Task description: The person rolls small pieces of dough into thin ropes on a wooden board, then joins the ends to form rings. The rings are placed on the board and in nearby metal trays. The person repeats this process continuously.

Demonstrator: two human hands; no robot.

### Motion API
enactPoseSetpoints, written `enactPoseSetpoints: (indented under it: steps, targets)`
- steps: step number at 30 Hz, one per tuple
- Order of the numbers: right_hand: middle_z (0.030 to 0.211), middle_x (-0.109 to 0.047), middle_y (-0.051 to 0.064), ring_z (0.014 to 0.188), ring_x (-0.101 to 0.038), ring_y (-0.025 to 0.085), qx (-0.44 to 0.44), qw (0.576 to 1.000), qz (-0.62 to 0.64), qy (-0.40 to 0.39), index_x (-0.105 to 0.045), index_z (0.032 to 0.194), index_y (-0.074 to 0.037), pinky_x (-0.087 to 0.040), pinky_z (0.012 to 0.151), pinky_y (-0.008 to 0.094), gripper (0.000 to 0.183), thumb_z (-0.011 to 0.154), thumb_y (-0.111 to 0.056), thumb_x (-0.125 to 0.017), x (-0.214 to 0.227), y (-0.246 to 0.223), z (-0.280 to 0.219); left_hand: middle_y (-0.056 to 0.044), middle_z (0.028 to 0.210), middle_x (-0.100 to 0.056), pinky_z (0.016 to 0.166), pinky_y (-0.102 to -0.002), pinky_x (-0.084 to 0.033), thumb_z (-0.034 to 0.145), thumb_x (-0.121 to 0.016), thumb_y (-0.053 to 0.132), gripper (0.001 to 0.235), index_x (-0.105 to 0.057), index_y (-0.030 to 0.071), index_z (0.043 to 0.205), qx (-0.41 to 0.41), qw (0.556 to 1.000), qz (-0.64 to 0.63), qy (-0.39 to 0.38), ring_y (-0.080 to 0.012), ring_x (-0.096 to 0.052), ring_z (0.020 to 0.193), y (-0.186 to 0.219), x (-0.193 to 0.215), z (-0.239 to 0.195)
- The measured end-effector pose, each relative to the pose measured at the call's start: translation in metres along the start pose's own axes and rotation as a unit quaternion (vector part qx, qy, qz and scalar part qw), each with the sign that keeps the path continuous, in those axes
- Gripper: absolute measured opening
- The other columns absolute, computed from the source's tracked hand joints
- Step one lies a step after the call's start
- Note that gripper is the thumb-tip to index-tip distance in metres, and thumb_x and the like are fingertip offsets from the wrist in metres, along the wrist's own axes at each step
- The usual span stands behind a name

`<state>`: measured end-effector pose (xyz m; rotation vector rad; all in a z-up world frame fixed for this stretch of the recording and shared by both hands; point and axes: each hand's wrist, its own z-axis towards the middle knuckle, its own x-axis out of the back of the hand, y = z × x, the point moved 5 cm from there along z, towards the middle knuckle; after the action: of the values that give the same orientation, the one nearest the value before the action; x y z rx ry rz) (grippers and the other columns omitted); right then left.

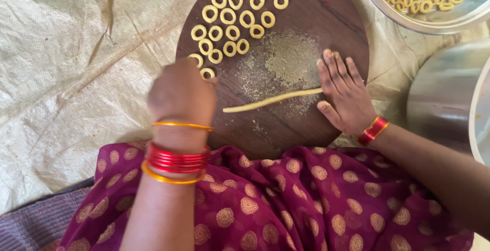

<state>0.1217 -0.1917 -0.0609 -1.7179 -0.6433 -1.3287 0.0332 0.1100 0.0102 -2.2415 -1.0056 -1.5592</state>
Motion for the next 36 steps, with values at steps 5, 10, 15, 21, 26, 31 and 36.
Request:
enactPoseSetpoints:
  steps: [5,10,15,21,26,31,36]
  targets:
    - [0.171,-0.015,0.029,0.160,-0.014,0.040,-0.003,1.000,-0.002,0.003,-0.015,0.163,0.006,-0.002,0.130,0.053,0.078,0.108,-0.050,-0.015,-0.010,0.032,0.026,-0.014,0.101,-0.073,0.079,-0.046,-0.058,0.086,-0.077,0.025,0.017,-0.074,0.012,0.095,-0.071,0.992,0.027,-0.100,-0.0348,-0.073,0.095,0.029,-0.050,-0.003]
    - [0.172,-0.014,0.027,0.162,-0.012,0.037,0.009,0.999,-0.030,0.038,-0.012,0.165,0.003,-0.001,0.131,0.051,0.081,0.109,-0.054,-0.017,-0.011,0.049,0.047,-0.012,0.098,-0.071,0.074,-0.045,-0.059,0.084,-0.074,0.013,0.007,-0.073,0.012,0.091,-0.142,0.988,0.062,0.006,-0.0346,-0.073,0.089,0.041,-0.061,-0.008]
    - [0.172,-0.015,0.024,0.161,-0.013,0.034,0.053,0.998,0.020,0.023,-0.014,0.163,0.000,0.002,0.131,0.051,0.075,0.109,-0.052,-0.017,-0.002,0.022,0.001,-0.012,0.097,-0.070,0.072,-0.046,-0.059,0.081,-0.076,0.013,0.013,-0.072,0.011,0.093,-0.141,0.987,0.071,0.010,-0.0337,-0.073,0.090,0.037,-0.056,-0.001]
    - [0.172,-0.013,0.023,0.161,-0.012,0.037,-0.040,0.999,-0.020,0.031,-0.016,0.165,-0.001,0.003,0.130,0.052,0.073,0.108,-0.048,-0.019,-0.006,0.031,0.001,-0.012,0.100,-0.072,0.075,-0.044,-0.060,0.084,-0.076,0.023,0.015,-0.076,0.012,0.093,-0.130,0.983,0.092,-0.089,-0.0334,-0.073,0.093,0.040,-0.064,-0.005]
    - [0.174,-0.012,0.023,0.164,-0.013,0.037,-0.056,0.996,-0.030,0.063,-0.017,0.167,0.001,0.001,0.131,0.051,0.072,0.111,-0.045,-0.020,-0.006,0.068,0.061,-0.012,0.097,-0.074,0.075,-0.046,-0.059,0.083,-0.070,0.012,0.010,-0.077,0.013,0.091,-0.153,0.982,0.091,-0.063,-0.0356,-0.074,0.092,0.046,-0.067,-0.011]
    - [0.172,-0.012,0.028,0.162,-0.013,0.040,-0.015,0.998,-0.005,0.058,-0.016,0.165,0.005,-0.001,0.131,0.053,0.073,0.112,-0.045,-0.021,0.001,0.054,0.044,-0.013,0.099,-0.072,0.072,-0.046,-0.060,0.084,-0.069,0.012,0.010,-0.077,0.013,0.092,-0.147,0.983,0.095,-0.061,-0.0362,-0.073,0.090,0.041,-0.073,-0.007]
    - [0.170,-0.015,0.026,0.160,-0.012,0.042,0.009,1.000,-0.001,0.000,-0.022,0.163,-0.001,-0.001,0.131,0.053,0.074,0.107,-0.049,-0.022,-0.003,0.029,-0.012,-0.013,0.099,-0.072,0.075,-0.045,-0.060,0.084,-0.069,0.012,0.010,-0.078,0.013,0.089,-0.151,0.983,0.092,-0.050,-0.0355,-0.073,0.092,0.036,-0.076,-0.007]
